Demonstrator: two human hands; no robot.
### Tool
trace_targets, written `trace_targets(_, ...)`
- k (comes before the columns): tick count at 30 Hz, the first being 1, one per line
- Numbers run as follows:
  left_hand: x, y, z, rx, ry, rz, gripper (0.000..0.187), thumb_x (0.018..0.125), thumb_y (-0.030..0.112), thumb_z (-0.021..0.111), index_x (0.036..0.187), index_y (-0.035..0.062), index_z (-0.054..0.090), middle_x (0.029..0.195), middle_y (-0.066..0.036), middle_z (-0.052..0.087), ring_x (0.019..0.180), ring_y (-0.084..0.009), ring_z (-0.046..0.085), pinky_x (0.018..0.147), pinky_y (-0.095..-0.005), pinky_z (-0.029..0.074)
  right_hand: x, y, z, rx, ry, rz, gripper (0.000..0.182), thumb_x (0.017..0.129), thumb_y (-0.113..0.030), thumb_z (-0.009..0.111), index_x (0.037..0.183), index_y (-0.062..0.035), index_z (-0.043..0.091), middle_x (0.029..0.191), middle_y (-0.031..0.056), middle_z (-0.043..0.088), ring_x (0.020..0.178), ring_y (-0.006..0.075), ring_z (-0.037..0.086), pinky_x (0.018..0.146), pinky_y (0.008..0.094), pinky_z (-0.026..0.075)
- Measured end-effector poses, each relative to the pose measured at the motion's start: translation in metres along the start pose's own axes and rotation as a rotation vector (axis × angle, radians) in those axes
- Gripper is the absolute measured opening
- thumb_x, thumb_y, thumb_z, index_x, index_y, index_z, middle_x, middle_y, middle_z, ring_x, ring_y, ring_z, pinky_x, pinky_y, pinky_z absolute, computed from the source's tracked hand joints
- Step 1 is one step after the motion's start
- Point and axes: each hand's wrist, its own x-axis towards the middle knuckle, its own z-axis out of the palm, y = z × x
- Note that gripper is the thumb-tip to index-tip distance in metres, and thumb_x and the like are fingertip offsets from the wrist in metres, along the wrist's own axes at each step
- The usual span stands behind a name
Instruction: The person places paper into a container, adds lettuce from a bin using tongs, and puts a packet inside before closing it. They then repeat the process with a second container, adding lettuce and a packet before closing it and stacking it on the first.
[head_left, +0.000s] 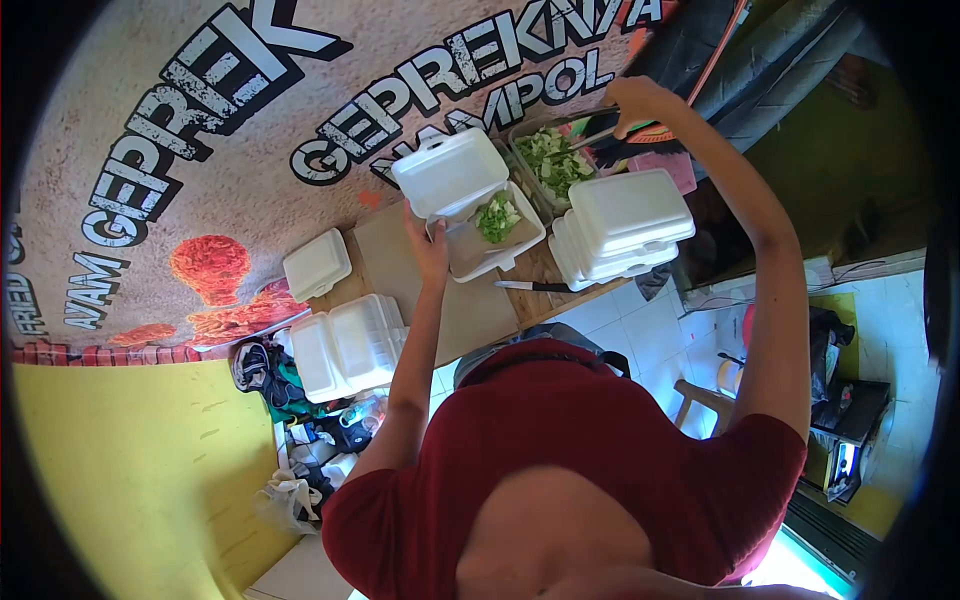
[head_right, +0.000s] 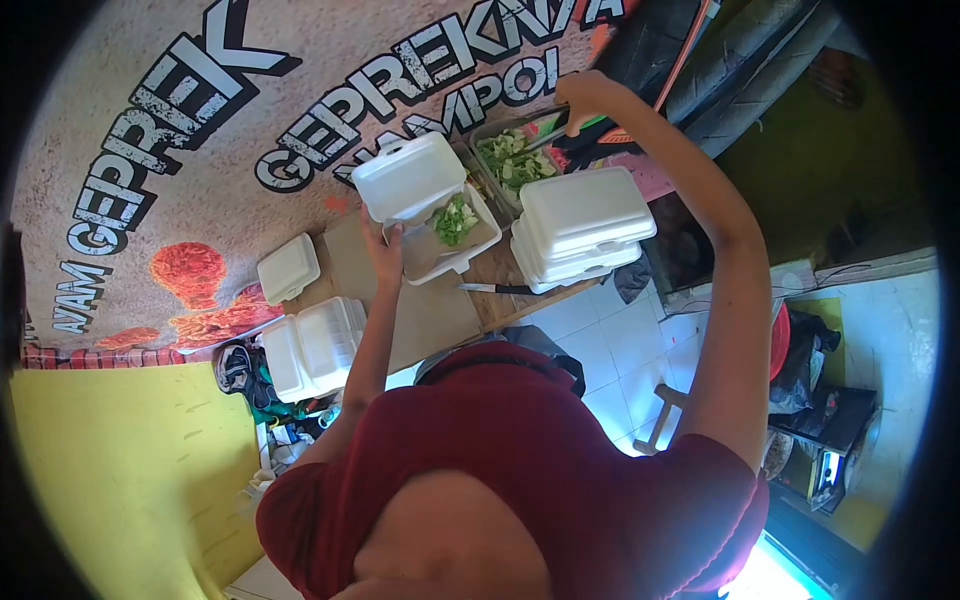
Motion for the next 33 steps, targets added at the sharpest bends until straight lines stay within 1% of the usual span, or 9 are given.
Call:
trace_targets(1,-0.001,-0.003,-0.001,-0.002,-0.008,-0.003,0.071,0.081,-0.008,0.051,0.14,0.0067,0.015,0.137,-0.013,0.03,0.116,-0.0214,0.043,0.096,-0.0316,0.036,0.007,0.001,0.008,-0.015,0.002,-0.006,0.044,0.042,-0.03,0.072,0.078,-0.004,0.067,0.067,0.0129,0.061,0.064,0.0303,0.06,0.054,0.0393,0.046)
trace_targets(4,-0.002,-0.008,-0.001,0.001,-0.019,0.006,0.071,0.081,-0.007,0.051,0.141,0.007,0.014,0.137,-0.013,0.031,0.117,-0.0209,0.043,0.096,-0.0314,0.035,0.03,0.0,0.024,-0.079,-0.221,0.07,0.049,0.046,-0.03,0.072,0.087,-0.0036,0.066,0.079,0.0138,0.064,0.077,0.0308,0.062,0.064,0.0374,0.049)
trace_targets(5,-0.003,-0.008,0.0,0.01,-0.016,0.02,0.071,0.081,-0.007,0.051,0.141,0.0071,0.014,0.137,-0.013,0.031,0.117,-0.0208,0.043,0.096,-0.0312,0.035,0.034,0.004,0.035,-0.062,-0.166,0.033,0.043,0.046,-0.031,0.072,0.078,-0.0039,0.064,0.071,0.0122,0.062,0.072,0.0296,0.062,0.06,0.0383,0.048)
trace_targets(8,-0.003,-0.009,0.0,-0.013,-0.016,-0.003,0.071,0.081,-0.007,0.051,0.141,0.0072,0.014,0.137,-0.013,0.032,0.117,-0.0208,0.043,0.096,-0.0309,0.035,0.041,0.001,0.046,-0.011,-0.26,0.02,0.04,0.046,-0.031,0.072,0.076,-0.0052,0.065,0.066,0.0114,0.06,0.066,0.0285,0.061,0.058,0.039,0.046)
trace_targets(15,0.0,-0.018,-0.005,-0.08,-0.022,-0.051,0.071,0.082,-0.007,0.05,0.141,0.0079,0.013,0.134,-0.015,0.036,0.114,-0.0209,0.047,0.093,-0.0297,0.038,0.011,0.016,0.06,0.103,-0.019,-0.068,0.041,0.051,-0.027,0.071,0.09,-0.0125,0.069,0.07,0.0126,0.062,0.068,0.031,0.06,0.062,0.0386,0.048)
trace_targets(21,-0.001,0.0,0.001,-0.049,-0.006,-0.065,0.072,0.082,-0.006,0.05,0.141,0.0094,0.013,0.131,-0.015,0.04,0.109,-0.0201,0.05,0.09,-0.0289,0.039,-0.024,0.017,0.042,0.223,0.068,0.016,0.041,0.053,-0.023,0.07,0.093,-0.0126,0.069,0.078,0.0134,0.062,0.078,0.03,0.06,0.069,0.0395,0.046)
trace_targets(24,-0.001,-0.004,0.004,-0.061,-0.002,-0.066,0.072,0.082,-0.007,0.05,0.141,0.0101,0.013,0.132,-0.015,0.039,0.108,-0.0201,0.051,0.09,-0.0291,0.039,-0.037,0.006,0.025,0.23,0.038,0.05,0.042,0.055,-0.021,0.069,0.096,-0.0109,0.068,0.083,0.0147,0.062,0.082,0.0313,0.058,0.072,0.0399,0.045)
trace_targets(30,0.001,-0.018,0.005,-0.058,0.001,-0.019,0.073,0.081,-0.009,0.05,0.141,0.0096,0.013,0.135,-0.014,0.035,0.11,-0.0211,0.049,0.092,-0.0298,0.039,-0.058,-0.024,-0.015,0.377,-0.001,-0.03,0.047,0.057,-0.018,0.068,0.103,-0.0102,0.066,0.077,0.015,0.061,0.072,0.0307,0.058,0.066,0.0375,0.046)
trace_targets(33,0.002,-0.02,0.008,-0.074,-0.004,-0.015,0.073,0.081,-0.009,0.05,0.141,0.0095,0.013,0.134,-0.014,0.035,0.111,-0.0214,0.049,0.092,-0.0301,0.038,-0.061,-0.05,-0.029,0.44,-0.026,-0.138,0.047,0.056,-0.02,0.068,0.101,-0.0055,0.066,0.075,0.0172,0.06,0.069,0.0309,0.058,0.065,0.0362,0.045)
